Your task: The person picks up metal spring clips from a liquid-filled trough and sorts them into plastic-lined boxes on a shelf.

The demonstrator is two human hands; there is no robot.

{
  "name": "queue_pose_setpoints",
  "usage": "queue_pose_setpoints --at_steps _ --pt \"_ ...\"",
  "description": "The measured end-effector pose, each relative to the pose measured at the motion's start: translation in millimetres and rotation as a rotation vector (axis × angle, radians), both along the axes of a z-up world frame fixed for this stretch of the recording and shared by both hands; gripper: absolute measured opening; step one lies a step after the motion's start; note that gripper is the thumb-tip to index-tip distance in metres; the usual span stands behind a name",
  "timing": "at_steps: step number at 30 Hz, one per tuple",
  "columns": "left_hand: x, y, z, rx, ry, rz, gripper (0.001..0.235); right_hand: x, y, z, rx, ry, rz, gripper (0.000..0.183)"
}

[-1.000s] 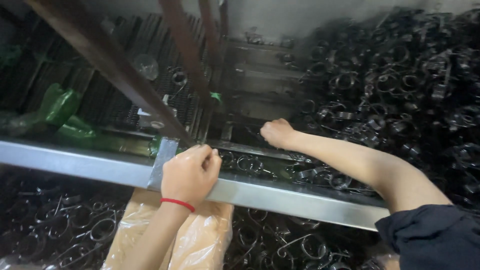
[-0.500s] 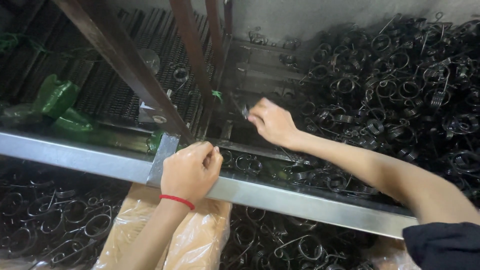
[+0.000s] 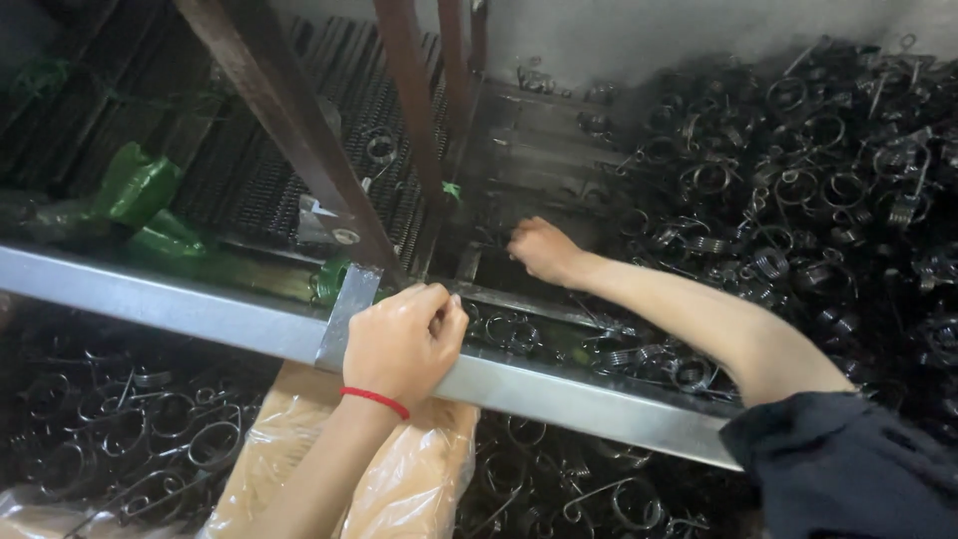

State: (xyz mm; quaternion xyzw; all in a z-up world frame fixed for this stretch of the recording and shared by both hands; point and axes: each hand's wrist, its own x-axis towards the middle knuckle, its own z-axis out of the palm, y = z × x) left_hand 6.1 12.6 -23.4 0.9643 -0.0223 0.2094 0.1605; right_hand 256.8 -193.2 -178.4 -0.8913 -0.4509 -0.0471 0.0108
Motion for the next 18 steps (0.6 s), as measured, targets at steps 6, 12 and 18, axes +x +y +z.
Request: queue_pose_setpoints --at_steps 6,12,18 --pt "-5 -5 7 -0.041 0.023 -0.013 0.031 -40 -2 113 0.431 -0.003 -0.055 0.013" --pt "-9 -4 19 -0.045 0.135 0.012 0.032 -182 -67 235 0.754 0.156 0.011 0.006" --pt "-6 -5 11 0.019 0.116 0.038 0.032 -371 -163 251 0.888 0.134 -0.202 0.007"
